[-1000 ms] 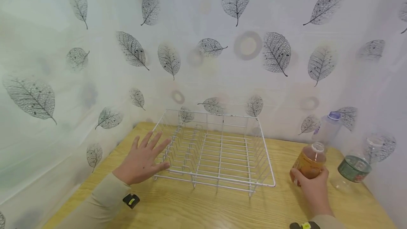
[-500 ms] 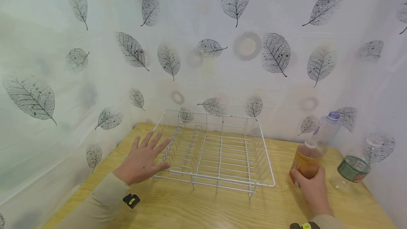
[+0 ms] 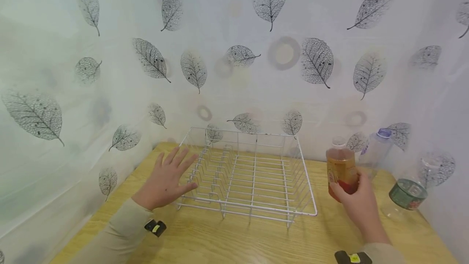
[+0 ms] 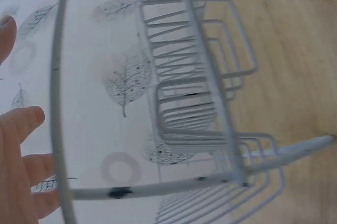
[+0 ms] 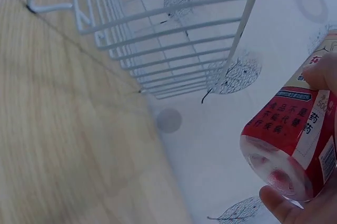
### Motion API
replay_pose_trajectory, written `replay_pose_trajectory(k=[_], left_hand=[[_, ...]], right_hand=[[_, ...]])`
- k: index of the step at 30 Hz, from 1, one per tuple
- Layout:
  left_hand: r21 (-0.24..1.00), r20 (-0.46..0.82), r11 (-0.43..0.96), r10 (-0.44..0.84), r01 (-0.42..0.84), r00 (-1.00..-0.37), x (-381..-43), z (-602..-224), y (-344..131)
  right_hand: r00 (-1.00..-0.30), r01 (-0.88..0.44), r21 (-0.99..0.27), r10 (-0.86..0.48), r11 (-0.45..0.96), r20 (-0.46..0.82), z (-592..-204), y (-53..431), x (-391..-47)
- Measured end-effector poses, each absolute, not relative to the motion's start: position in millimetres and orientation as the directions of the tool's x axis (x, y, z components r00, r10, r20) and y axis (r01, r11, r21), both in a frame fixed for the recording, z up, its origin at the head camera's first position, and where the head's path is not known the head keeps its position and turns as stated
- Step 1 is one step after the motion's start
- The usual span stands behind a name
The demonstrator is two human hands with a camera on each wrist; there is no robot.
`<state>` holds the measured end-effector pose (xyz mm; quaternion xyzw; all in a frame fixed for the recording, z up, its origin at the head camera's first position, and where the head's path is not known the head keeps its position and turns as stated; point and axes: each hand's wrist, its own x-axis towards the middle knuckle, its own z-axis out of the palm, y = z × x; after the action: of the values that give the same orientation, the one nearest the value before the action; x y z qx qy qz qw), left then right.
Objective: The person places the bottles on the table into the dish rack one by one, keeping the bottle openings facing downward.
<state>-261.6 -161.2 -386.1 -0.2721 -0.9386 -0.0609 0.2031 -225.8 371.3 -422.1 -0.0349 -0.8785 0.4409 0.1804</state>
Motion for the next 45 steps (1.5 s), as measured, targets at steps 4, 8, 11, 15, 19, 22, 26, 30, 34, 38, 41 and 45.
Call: replay_pose_trajectory(k=[4,8,11,15,19,22,26,30,34,38,41,45], left_hand=[[0.021,0.444,0.838,0.481,0.545,-0.756,-265,-378,-159],[0.062,0.464,0.817,0.484,0.573,-0.742,-267,-370,-151],[0.073,0.488,0.800,0.492,0.595,-0.721,-267,-366,-141],[0.036,0.504,0.780,0.525,0.624,-0.685,-266,-361,-117],[-0.005,0.500,0.768,0.557,0.641,-0.663,-264,-357,-90],[-0.043,0.491,0.762,0.580,0.647,-0.650,-264,-358,-72],[-0.098,0.470,0.754,0.611,0.650,-0.637,-262,-360,-55],[-0.124,0.488,0.755,0.612,0.644,-0.623,-260,-364,-47],[-0.117,0.503,0.743,0.617,0.659,-0.606,-258,-367,-45],[-0.112,0.511,0.723,0.631,0.682,-0.584,-257,-369,-44],[-0.112,0.505,0.717,0.637,0.688,-0.582,-257,-370,-43],[-0.085,0.477,0.722,0.634,0.686,-0.609,-259,-371,-43]], right_hand=[[-0.910,-0.186,-0.689,0.141,0.700,0.389,-401,357,-224],[-0.893,-0.261,-0.603,0.048,0.754,0.447,-384,335,-223],[-0.884,-0.320,-0.517,-0.053,0.794,0.465,-374,316,-223],[-0.865,-0.387,-0.365,-0.197,0.847,0.461,-363,284,-227],[-0.835,-0.434,-0.224,-0.296,0.873,0.464,-359,253,-236],[-0.821,-0.459,-0.192,-0.332,0.867,0.465,-360,234,-242],[-0.797,-0.499,-0.179,-0.368,0.848,0.479,-363,217,-246],[-0.767,-0.536,-0.151,-0.405,0.830,0.498,-365,205,-246],[-0.758,-0.556,-0.133,-0.434,0.821,0.486,-365,197,-246],[-0.758,-0.555,-0.117,-0.443,0.823,0.478,-366,194,-247],[-0.755,-0.559,-0.118,-0.445,0.821,0.481,-366,194,-246],[-0.761,-0.561,-0.141,-0.442,0.815,0.475,-365,195,-244]])
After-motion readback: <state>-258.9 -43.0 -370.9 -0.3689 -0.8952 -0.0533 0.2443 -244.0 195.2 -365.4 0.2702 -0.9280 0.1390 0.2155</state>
